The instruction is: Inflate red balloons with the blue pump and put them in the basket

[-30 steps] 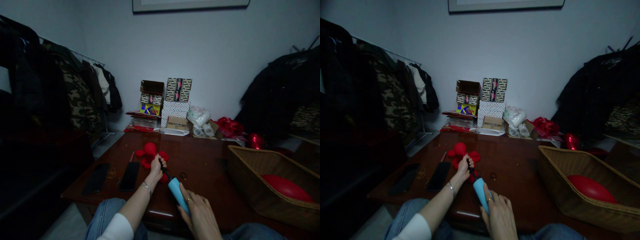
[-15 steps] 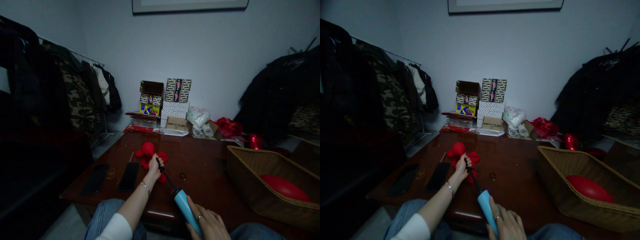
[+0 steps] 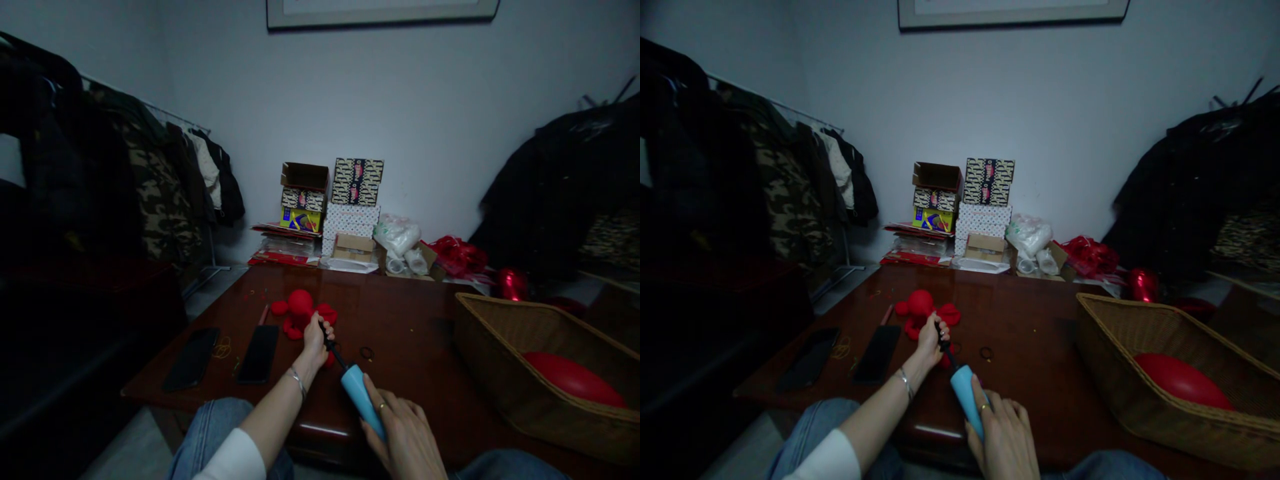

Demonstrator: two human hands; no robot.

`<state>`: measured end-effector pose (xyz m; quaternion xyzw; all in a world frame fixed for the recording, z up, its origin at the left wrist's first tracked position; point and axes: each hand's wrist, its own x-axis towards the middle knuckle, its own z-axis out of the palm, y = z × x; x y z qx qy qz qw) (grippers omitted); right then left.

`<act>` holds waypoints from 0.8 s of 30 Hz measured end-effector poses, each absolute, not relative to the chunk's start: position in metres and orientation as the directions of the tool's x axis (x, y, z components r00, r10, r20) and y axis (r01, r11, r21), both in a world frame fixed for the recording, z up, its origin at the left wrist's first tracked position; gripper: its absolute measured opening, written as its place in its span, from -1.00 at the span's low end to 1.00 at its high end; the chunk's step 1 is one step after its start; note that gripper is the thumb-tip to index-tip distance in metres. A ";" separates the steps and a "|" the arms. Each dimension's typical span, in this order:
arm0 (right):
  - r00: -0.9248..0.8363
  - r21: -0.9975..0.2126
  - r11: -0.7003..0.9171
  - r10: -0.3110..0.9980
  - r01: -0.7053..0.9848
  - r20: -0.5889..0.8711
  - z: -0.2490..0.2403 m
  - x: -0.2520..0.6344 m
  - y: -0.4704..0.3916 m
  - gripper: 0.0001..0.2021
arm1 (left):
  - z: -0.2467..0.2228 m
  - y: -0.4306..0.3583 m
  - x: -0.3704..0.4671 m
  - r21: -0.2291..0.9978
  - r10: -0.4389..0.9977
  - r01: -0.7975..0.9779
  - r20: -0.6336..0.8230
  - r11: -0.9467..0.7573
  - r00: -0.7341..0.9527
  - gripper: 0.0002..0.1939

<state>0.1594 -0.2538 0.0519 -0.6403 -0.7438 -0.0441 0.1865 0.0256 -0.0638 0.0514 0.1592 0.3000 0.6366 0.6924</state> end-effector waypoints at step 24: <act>-0.086 -0.141 0.146 0.928 0.979 0.362 0.061 0.131 -0.234 -0.46 | 0.055 -0.067 0.024 0.635 0.972 -0.755 -0.235 0.164 0.014 -0.61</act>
